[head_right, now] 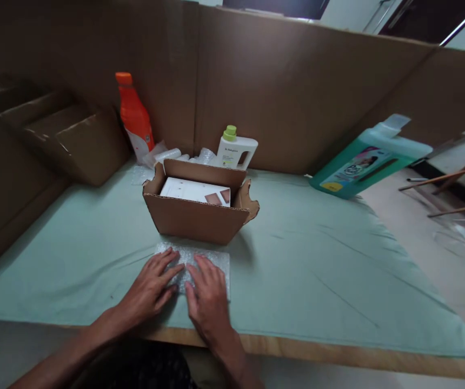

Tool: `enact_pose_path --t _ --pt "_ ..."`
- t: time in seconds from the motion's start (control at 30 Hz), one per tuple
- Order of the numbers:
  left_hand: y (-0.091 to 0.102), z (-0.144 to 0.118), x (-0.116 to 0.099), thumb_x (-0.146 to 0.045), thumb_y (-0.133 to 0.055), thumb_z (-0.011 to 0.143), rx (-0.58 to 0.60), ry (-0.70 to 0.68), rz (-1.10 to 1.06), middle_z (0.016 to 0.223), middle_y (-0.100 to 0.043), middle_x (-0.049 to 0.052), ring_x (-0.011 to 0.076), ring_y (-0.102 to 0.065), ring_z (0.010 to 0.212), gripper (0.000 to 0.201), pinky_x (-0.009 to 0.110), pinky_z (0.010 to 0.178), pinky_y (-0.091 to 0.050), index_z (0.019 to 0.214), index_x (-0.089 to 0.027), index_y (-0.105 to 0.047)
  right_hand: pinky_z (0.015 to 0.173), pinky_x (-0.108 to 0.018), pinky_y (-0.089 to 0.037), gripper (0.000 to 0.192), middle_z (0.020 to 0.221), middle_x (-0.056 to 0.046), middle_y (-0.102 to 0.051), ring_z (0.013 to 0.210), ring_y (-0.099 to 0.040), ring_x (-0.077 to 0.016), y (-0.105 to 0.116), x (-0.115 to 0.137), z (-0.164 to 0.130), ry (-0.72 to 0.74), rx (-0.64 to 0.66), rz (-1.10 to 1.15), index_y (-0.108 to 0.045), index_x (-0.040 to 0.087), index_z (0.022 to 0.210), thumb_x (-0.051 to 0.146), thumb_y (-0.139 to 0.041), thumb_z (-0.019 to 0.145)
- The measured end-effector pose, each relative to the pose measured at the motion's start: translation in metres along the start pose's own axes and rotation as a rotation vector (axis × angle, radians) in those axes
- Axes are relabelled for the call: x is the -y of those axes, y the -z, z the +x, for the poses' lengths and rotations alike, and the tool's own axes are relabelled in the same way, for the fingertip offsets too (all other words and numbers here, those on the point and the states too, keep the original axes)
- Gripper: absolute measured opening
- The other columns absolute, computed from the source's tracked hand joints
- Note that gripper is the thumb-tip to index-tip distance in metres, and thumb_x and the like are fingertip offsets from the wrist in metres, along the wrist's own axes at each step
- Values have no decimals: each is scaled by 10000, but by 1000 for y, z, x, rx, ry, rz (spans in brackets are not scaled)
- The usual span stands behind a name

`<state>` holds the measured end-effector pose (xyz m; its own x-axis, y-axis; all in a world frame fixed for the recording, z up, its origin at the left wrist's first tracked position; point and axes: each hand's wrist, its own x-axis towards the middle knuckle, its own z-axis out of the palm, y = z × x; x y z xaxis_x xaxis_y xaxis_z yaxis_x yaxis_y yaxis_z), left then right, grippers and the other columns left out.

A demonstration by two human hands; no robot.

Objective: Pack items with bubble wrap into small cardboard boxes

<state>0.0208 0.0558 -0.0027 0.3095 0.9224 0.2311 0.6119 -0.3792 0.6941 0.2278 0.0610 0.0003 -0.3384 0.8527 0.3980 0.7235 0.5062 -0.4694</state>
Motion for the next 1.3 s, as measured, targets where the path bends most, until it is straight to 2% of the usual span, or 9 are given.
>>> enact_pose_path --t 0.1,0.2,0.33,0.47,0.63,0.83,1.03,1.17,1.3 --pt "-2 2 9 -229 -638 860 195 -15 101 1572 -438 102 336 -338 1485 558 599 1217 -223 1412 -276 -566 1060 -509 -460 439 1407 -109 -624 1322 -544 -290 -9 3 -2 84 134 14 -596 234 1364 196 -522 933" --pt "14 -2 16 -270 -667 866 249 -55 24 1589 -412 83 329 -333 1490 586 593 1221 -217 1436 -320 -538 1038 -494 -490 348 1357 -102 -663 1293 -579 -285 6 -17 -20 33 75 48 -659 245 1278 260 -546 949" --pt "38 6 18 -302 -677 868 -116 60 -243 1456 -571 105 313 -525 1346 454 493 1142 -392 1322 -300 -651 1025 -487 -500 261 1259 -113 -709 1191 -639 -283 46 -47 -26 -198 -147 83 -720 243 1114 352 -536 965" --pt "46 44 22 -271 -787 724 -529 304 -469 1348 -631 126 310 -612 1182 611 443 1033 -466 1315 -246 -636 987 -471 -522 494 1318 -132 -667 1198 -628 -306 61 -65 21 -338 -170 199 -630 208 1272 477 -620 858" --pt "34 94 35 -192 -701 706 -427 276 -551 1169 -708 90 277 -643 1060 536 399 964 -489 1240 -212 -659 736 -393 -575 564 1066 -132 -758 866 -715 -292 40 -83 92 -451 -19 338 -626 155 1201 505 -645 759" --pt "37 135 50 -127 -670 712 -442 315 -474 1075 -722 77 265 -654 981 530 363 911 -485 1233 -222 -661 866 -403 -546 575 1169 -144 -731 1015 -690 -303 31 -102 127 -465 -19 319 -606 122 1260 429 -583 774" --pt "42 64 39 -267 -791 673 -453 338 -225 979 -677 87 299 -604 970 454 410 944 -435 1120 -248 -712 1007 -495 -477 508 1291 -143 -685 1188 -625 -330 41 -96 68 -385 -42 167 -651 185 1251 489 -572 852" --pt "27 3 22 -378 -731 731 -284 351 203 898 -640 94 317 -565 907 218 444 865 -435 873 -214 -712 1024 -546 -451 325 1318 -162 -669 1232 -589 -368 34 -78 29 -251 61 41 -716 192 982 462 -648 815" --pt "18 -8 10 -207 -599 763 -170 311 297 927 -663 87 284 -588 917 26 404 818 -440 741 -203 -613 924 -441 -515 188 1102 -111 -747 1050 -678 -302 32 -44 2 -281 45 140 -656 222 824 400 -609 860"
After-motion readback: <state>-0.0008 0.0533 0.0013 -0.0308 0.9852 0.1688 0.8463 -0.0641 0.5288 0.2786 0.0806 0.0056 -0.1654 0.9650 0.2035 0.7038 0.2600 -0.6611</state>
